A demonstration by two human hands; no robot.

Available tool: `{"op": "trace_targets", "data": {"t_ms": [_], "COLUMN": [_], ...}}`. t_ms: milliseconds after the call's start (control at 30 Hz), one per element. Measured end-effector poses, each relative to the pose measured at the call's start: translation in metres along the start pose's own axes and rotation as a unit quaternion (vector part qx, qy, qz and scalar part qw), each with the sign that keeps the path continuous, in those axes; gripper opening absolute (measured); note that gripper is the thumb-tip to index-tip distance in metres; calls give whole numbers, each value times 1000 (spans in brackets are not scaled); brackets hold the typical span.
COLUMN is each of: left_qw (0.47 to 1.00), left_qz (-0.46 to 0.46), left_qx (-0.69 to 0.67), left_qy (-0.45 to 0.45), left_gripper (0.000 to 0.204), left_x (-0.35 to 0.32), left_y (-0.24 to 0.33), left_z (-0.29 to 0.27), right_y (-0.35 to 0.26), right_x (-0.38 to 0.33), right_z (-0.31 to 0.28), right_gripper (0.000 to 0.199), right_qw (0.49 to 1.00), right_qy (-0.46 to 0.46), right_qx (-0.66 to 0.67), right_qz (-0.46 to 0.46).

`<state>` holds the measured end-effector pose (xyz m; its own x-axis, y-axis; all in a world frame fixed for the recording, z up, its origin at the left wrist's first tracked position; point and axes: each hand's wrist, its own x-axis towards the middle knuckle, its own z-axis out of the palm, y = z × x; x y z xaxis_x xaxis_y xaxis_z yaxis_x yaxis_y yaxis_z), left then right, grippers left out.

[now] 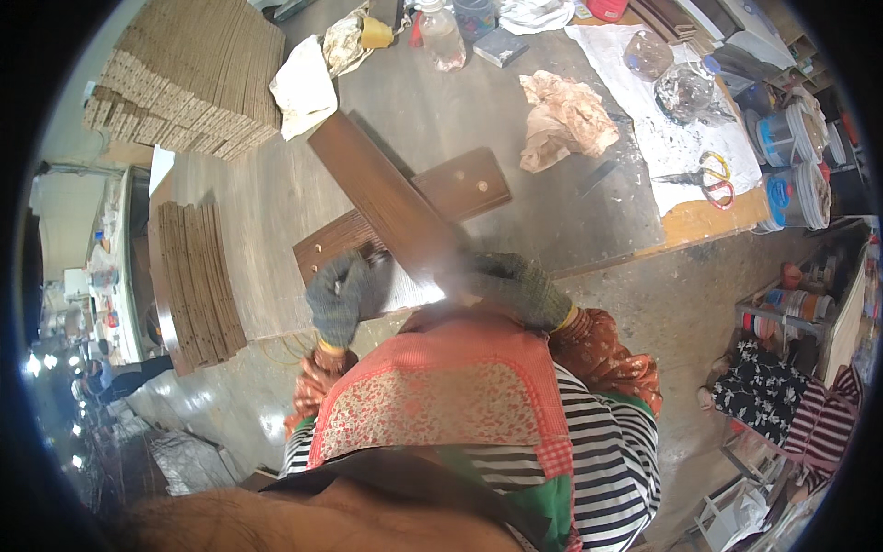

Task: The person wipes a dark brown wooden part with a cloth, repeatedly turning it over to clean all sides. The person also uses a small yellow sponge to wipe the edges and surfaces of the part. The cleaned part is placed on a workbench among other similar wooden pieces.

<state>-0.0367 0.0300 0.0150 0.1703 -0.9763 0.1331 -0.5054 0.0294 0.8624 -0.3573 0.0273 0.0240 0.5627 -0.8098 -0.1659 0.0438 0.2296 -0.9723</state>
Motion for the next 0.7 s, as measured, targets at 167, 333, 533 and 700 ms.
{"op": "trace_targets", "data": {"t_ms": [167,333,533,700], "left_qw": [934,818,704,629], "left_qz": [-227,-383,-225,-194], "left_qx": [-241,-380,-673,-753], "left_qy": [-137,-200,8,0], "left_gripper": [33,34,38,42], "left_x": [-73,-80,-69,-44], "left_y": [-12,-11,16,21], "left_z": [10,43,60,57], "right_y": [-15,-8,-2,-23], "right_x": [10,33,56,58], "right_z": [-30,-36,-15,-21], "right_gripper": [46,41,33,35], "right_qw": [995,974,958,984], "right_qy": [84,99,30,33], "right_qx": [46,-159,-210,-170], "right_qz": [5,-128,-194,-26]}}
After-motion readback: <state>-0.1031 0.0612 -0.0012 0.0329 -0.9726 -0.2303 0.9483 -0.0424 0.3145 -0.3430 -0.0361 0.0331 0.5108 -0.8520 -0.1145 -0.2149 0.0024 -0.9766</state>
